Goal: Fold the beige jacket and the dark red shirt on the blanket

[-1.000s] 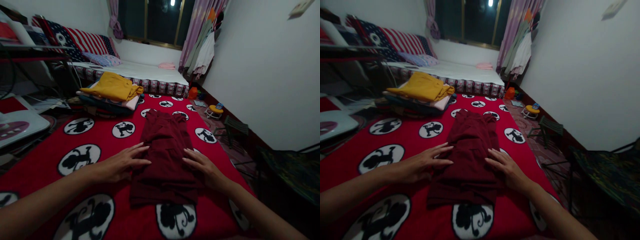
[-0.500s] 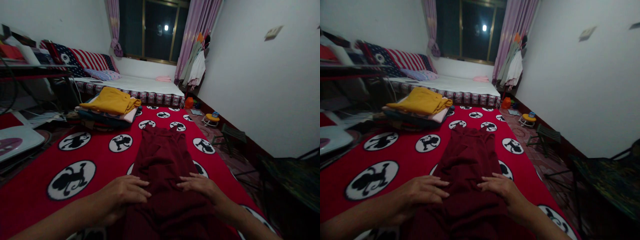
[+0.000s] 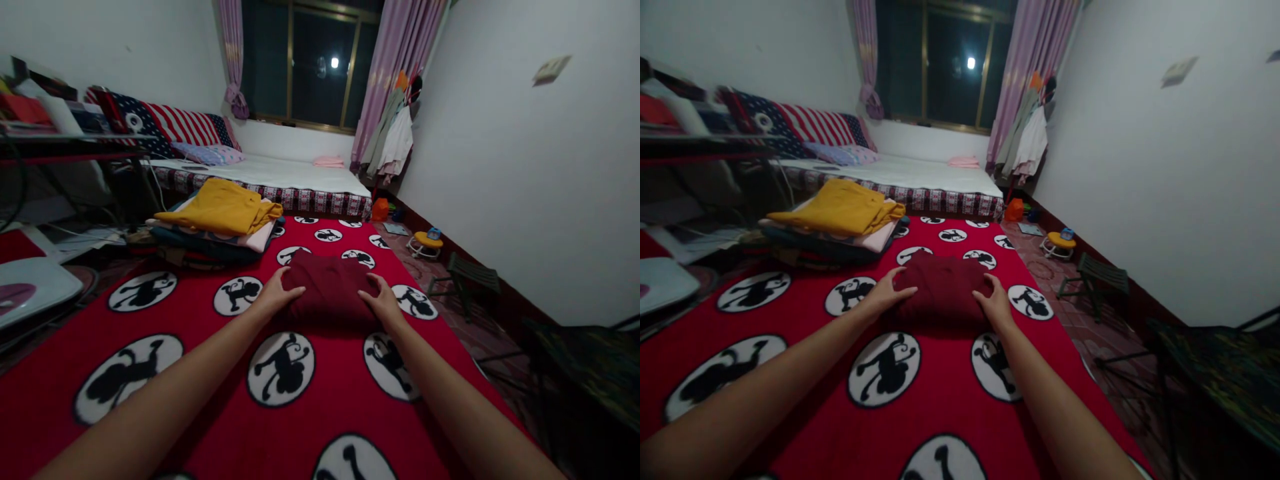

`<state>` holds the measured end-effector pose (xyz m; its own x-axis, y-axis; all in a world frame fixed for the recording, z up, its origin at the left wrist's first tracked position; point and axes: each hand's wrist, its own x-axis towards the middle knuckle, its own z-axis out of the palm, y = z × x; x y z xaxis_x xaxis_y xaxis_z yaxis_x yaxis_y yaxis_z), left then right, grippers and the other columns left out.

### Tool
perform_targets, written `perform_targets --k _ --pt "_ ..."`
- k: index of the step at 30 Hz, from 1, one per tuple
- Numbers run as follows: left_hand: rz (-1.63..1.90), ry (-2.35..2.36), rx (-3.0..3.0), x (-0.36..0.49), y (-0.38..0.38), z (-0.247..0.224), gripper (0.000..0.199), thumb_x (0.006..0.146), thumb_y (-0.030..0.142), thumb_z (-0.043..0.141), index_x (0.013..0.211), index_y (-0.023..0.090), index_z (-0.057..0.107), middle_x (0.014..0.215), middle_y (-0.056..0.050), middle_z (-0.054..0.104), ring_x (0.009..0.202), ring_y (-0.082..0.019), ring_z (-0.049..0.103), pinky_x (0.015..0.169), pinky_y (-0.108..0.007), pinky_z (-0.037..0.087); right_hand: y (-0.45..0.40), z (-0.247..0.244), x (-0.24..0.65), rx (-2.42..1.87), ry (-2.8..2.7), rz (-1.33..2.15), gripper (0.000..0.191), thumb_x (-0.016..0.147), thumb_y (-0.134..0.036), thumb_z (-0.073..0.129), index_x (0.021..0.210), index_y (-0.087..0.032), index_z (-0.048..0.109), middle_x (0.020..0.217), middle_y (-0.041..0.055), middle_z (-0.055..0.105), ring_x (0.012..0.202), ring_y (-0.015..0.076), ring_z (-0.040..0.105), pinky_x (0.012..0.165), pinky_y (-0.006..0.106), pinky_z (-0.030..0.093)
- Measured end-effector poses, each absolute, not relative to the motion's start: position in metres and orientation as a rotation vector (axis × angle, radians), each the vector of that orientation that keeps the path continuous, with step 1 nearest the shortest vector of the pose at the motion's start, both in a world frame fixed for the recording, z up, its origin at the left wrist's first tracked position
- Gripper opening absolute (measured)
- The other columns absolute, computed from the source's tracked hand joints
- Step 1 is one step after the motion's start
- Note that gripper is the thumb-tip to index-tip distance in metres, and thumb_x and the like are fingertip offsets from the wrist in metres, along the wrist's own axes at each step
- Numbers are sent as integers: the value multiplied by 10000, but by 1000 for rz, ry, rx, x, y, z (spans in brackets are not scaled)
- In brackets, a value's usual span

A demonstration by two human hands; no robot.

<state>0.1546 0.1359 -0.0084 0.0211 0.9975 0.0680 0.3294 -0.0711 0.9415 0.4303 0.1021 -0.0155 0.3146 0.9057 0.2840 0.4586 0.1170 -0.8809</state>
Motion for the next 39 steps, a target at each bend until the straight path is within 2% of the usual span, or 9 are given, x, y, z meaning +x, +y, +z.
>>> perform_targets --k 5,9,12,16,19,23,28,35,39 --pt "1115 1360 1892 144 117 -23 490 713 215 693 1183 159 565 1198 -117 641 1128 -260 597 1011 -407 437 85 -24 433 -1534 -1485 476 324 729 -254 592 1023 -169 696 1066 92 717 1022 231 650 985 420 457" --pt "1044 1464 2001 143 101 -14 348 776 252 649 1114 184 600 1130 -105 675 1067 -268 626 953 -412 466 77 -15 434 -1752 -1712 216 282 771 -212 550 1002 -206 712 1055 77 710 1006 230 645 941 400 471" --pt "1049 1601 2021 140 86 -10 333 843 340 584 1143 196 592 1114 -107 673 1014 -273 635 869 -391 478 79 -5 437 -1918 -1645 65 333 809 -306 572 1116 -214 661 1092 91 682 980 243 643 849 379 493" --pt "1077 1580 1845 128 72 -11 394 859 478 529 1125 195 594 795 -31 657 766 -216 636 680 -302 460 97 4 440 -2036 -1468 90 504 837 -435 567 1250 -146 557 1017 110 700 933 258 654 773 346 479" --pt "1081 1420 1765 117 67 -13 416 799 440 605 1129 186 586 669 27 577 658 -171 583 614 -258 423 114 4 442 -2034 -1506 173 368 812 -394 605 1063 -131 664 951 112 719 907 254 657 768 322 463" --pt "1082 1314 1750 110 64 -20 386 718 315 667 1080 192 610 658 46 530 621 -143 534 583 -237 397 127 0 447 -1785 -1436 16 284 856 -356 528 984 -160 689 949 83 720 851 211 648 781 298 458" --pt "1144 1363 1707 111 63 -22 283 724 315 647 980 194 638 679 31 541 651 -149 541 610 -246 406 128 -1 443 -2023 -1446 -48 244 809 -269 562 1002 -175 679 1022 107 688 923 249 631 781 333 454" --pt "1168 1389 1718 115 60 -21 252 769 366 607 941 188 656 654 24 561 625 -153 540 592 -251 405 144 14 400 -1919 -1674 77 411 814 -379 619 1202 -245 593 883 35 705 858 213 644 712 289 441" --pt "1175 1400 1751 116 61 -22 234 784 350 603 949 191 648 693 16 585 649 -154 553 615 -255 413 161 19 389 -1991 -1806 151 182 795 -343 638 931 -238 695 907 31 720 877 204 644 705 270 428"
